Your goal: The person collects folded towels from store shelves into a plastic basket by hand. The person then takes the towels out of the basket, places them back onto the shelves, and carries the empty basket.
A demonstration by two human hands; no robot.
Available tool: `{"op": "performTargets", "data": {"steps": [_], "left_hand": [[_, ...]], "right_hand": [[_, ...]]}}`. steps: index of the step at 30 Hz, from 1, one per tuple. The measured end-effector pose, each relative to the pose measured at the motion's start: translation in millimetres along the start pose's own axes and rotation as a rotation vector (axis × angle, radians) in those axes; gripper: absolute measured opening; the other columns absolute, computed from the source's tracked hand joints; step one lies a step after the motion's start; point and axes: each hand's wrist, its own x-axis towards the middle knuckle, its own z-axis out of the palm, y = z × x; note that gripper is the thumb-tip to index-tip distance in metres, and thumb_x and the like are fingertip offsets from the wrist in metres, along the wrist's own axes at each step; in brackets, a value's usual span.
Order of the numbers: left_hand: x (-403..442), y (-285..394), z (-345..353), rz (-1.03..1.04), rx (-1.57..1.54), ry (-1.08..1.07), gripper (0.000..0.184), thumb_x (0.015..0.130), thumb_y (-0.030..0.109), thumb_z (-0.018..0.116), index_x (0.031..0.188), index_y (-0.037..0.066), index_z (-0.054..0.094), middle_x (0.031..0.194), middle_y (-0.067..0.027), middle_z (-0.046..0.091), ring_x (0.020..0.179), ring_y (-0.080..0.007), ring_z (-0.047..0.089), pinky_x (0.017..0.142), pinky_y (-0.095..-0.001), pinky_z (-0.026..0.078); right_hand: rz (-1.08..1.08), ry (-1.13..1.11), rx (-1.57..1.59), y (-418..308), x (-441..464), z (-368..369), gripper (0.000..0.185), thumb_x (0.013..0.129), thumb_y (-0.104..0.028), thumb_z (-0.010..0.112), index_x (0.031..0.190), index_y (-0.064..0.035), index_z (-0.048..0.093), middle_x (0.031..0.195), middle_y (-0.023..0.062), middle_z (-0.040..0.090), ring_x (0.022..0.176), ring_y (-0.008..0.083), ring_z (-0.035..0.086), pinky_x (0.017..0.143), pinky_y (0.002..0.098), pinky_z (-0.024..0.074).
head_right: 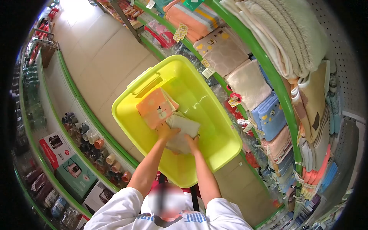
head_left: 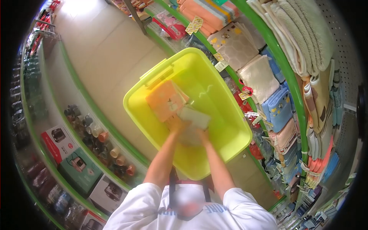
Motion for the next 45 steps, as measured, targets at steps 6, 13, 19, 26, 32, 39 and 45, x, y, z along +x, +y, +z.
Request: {"op": "performTargets", "data": {"steps": [6, 13, 19, 26, 32, 39, 45], "left_hand": [[-6.0, -12.0, 2.4, 0.101, -0.081, 0.076, 0.101, 0.052, 0.034, 0.086, 0.136, 0.003, 0.039, 0.139, -0.021, 0.041, 0.132, -0.0359, 0.034, 0.109, -0.0411, 0.03], [-50.0, 14.8, -55.7, 0.226, -0.383, -0.192, 0.082, 0.056, 0.019, 0.086, 0.126, 0.004, 0.046, 0.117, -0.018, 0.06, 0.113, -0.0346, 0.056, 0.093, -0.0405, 0.046], [-38.3, -9.1, -58.1, 0.504, 0.014, -0.166, 0.079, 0.054, 0.012, 0.082, 0.125, 0.007, 0.048, 0.115, -0.0178, 0.06, 0.109, -0.0359, 0.056, 0.088, -0.0425, 0.048], [-19.3, -0.2, -66.7, 0.565, 0.064, -0.241, 0.08, 0.055, 0.015, 0.081, 0.127, 0.005, 0.047, 0.117, -0.0212, 0.057, 0.113, -0.0364, 0.054, 0.09, -0.0423, 0.047], [-64.5, 37.6, -147.7, 0.47, 0.168, -0.749, 0.071, 0.069, 0.037, 0.08, 0.123, 0.002, 0.049, 0.117, -0.0174, 0.057, 0.114, -0.0284, 0.054, 0.095, -0.0361, 0.044], [-172.8, 102.3, -200.8, 0.748, -0.112, -1.048, 0.053, 0.086, 0.046, 0.066, 0.113, 0.002, 0.053, 0.107, -0.0127, 0.06, 0.102, -0.0198, 0.056, 0.086, -0.0344, 0.045], [-286.2, 137.6, -175.5, 1.082, 0.17, -0.898, 0.027, 0.09, 0.026, 0.061, 0.098, 0.001, 0.054, 0.08, -0.0205, 0.059, 0.072, -0.0379, 0.058, 0.065, -0.0399, 0.046]], "right_hand": [[0.116, -0.09, 0.318, -14.6, -25.9, -19.7, 0.058, 0.079, -0.012, 0.072, 0.128, 0.0017, 0.045, 0.12, 0.0134, 0.058, 0.108, 0.0236, 0.056, 0.091, 0.0364, 0.0454], [-0.201, -0.105, 0.112, -60.2, -72.5, -30.8, 0.061, 0.074, -0.001, 0.074, 0.128, -0.0009, 0.046, 0.12, 0.0101, 0.059, 0.109, 0.0197, 0.056, 0.094, 0.0326, 0.0452], [-0.322, -0.204, -0.118, -74.3, -81.5, -32.6, 0.063, 0.072, 0.0, 0.074, 0.128, -0.0027, 0.046, 0.119, 0.0096, 0.059, 0.109, 0.0189, 0.056, 0.094, 0.0324, 0.0455], [-0.388, -0.185, -0.133, -57.7, -50.6, -19.2, 0.062, 0.069, -0.004, 0.077, 0.126, -0.005, 0.051, 0.113, 0.0086, 0.063, 0.102, 0.0189, 0.06, 0.088, 0.0328, 0.0483], [-0.439, -0.22, -0.291, -104.1, -107.6, -43.0, 0.057, 0.07, -0.007, 0.076, 0.123, -0.007, 0.054, 0.113, 0.0072, 0.063, 0.103, 0.0177, 0.06, 0.09, 0.0315, 0.047], [-0.547, -0.343, -0.366, -204.2, -281.3, -93.2, 0.059, 0.069, -0.006, 0.075, 0.124, -0.0055, 0.054, 0.114, 0.0077, 0.063, 0.104, 0.0153, 0.058, 0.093, 0.0313, 0.0455], [-0.493, -0.245, -0.3, -178.7, -393.7, -156.1, 0.066, 0.066, -0.005, 0.076, 0.126, -0.0038, 0.05, 0.112, 0.0083, 0.062, 0.105, 0.0183, 0.058, 0.095, 0.0318, 0.045]]}}
